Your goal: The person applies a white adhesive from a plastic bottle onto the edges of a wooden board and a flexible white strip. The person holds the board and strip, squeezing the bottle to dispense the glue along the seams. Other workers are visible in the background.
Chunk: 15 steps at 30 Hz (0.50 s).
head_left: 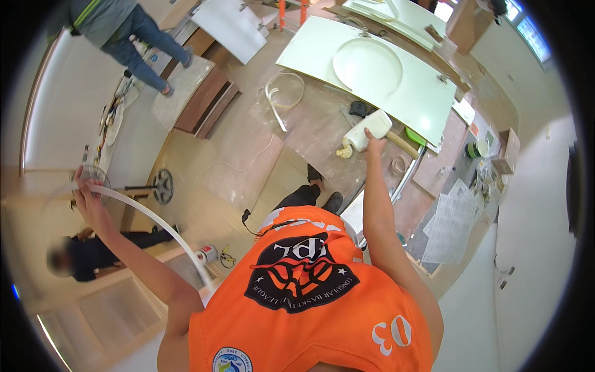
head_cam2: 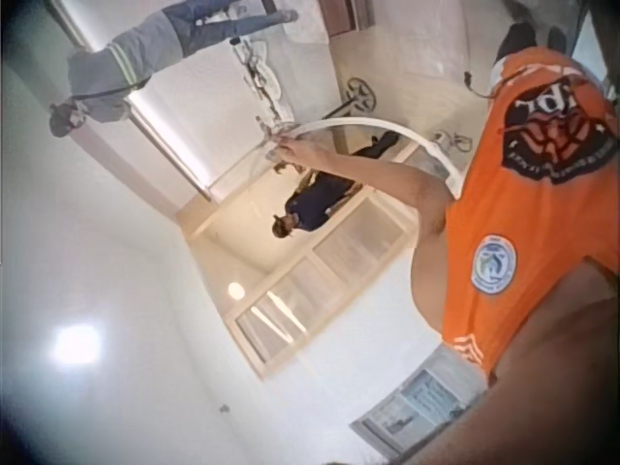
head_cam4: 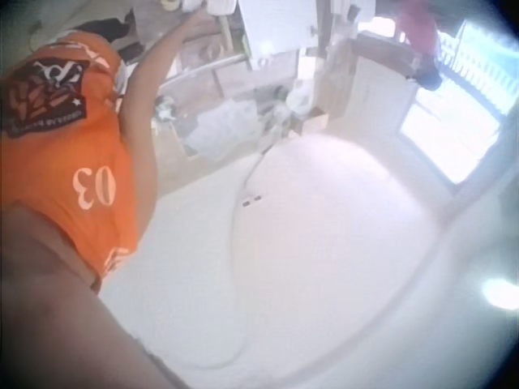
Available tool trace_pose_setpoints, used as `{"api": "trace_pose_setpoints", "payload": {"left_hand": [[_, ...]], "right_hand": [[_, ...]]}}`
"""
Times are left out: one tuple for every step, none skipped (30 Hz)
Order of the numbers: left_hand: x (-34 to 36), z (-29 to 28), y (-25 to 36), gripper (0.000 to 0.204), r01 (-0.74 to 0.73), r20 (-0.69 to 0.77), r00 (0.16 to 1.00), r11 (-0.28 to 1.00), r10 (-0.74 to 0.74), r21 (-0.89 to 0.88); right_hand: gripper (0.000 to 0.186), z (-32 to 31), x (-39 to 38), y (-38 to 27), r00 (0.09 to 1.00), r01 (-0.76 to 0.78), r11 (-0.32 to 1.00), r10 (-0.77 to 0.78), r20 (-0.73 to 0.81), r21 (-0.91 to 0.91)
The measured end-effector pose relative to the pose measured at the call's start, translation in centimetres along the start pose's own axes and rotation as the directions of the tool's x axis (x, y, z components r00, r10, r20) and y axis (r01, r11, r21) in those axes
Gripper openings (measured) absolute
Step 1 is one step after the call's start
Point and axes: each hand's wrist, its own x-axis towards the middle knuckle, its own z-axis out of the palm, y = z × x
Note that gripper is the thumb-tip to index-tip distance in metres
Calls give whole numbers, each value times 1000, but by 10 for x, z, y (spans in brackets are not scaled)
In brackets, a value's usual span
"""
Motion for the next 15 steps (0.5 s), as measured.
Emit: {"api": "trace_pose_setpoints", "payload": {"left_hand": [[27,-20,-27,34,-38,-12,999,998,38,-59],[47,-32,-46,29,-82,-34,996,990,78,-112],[50,-27,-54,25,-26,-46,999,982,17,-187],[48,-12,-60,21,25,-61,997,964,-43,-265],[40,8,-67,16,46,-104,992,972,-71,-231],[27,29,-61,12,168,10,985,963,-170,-209],[5,19,-82,18,327,70,945,922,-319,-206],[-22,46,-84,25,385,70,923,917,-379,-102],[-36,67,-97,28,391,136,902,908,-410,148],[-49,91,-107,29,397,279,854,896,-439,198],[-72,125,-113,30,471,275,833,876,-480,104],[-87,139,-140,29,588,337,753,808,-565,41],[-102,160,-153,27,681,462,661,731,-592,-37],[-117,179,-167,26,729,541,601,682,-588,-68],[-129,198,-178,26,777,636,527,624,-564,-90]], "right_hand": [[58,-6,15,9,997,15,996,-22,78,87],[53,-7,28,12,985,19,985,-49,165,174],[51,-12,30,10,976,-27,975,-21,215,219],[50,-19,29,6,963,-76,964,4,270,257],[51,-23,23,4,955,-7,965,-71,288,262],[52,-27,14,0,943,65,959,-149,298,275],[55,-23,-12,-11,937,-13,965,-80,340,263],[58,-29,-30,-29,937,-69,966,-23,348,250],[60,-38,-32,-42,918,-98,945,-35,395,311],[62,-44,-31,-54,900,-135,919,-43,433,371],[62,-47,-37,-69,895,-177,870,-51,443,459],[63,-40,-48,-93,884,-237,812,-48,466,534],[61,-35,-63,-121,860,-294,757,-57,507,584],[60,-33,-82,-153,842,-340,695,-75,534,633],[59,-36,-93,-180,836,-365,630,-103,539,686]]}}
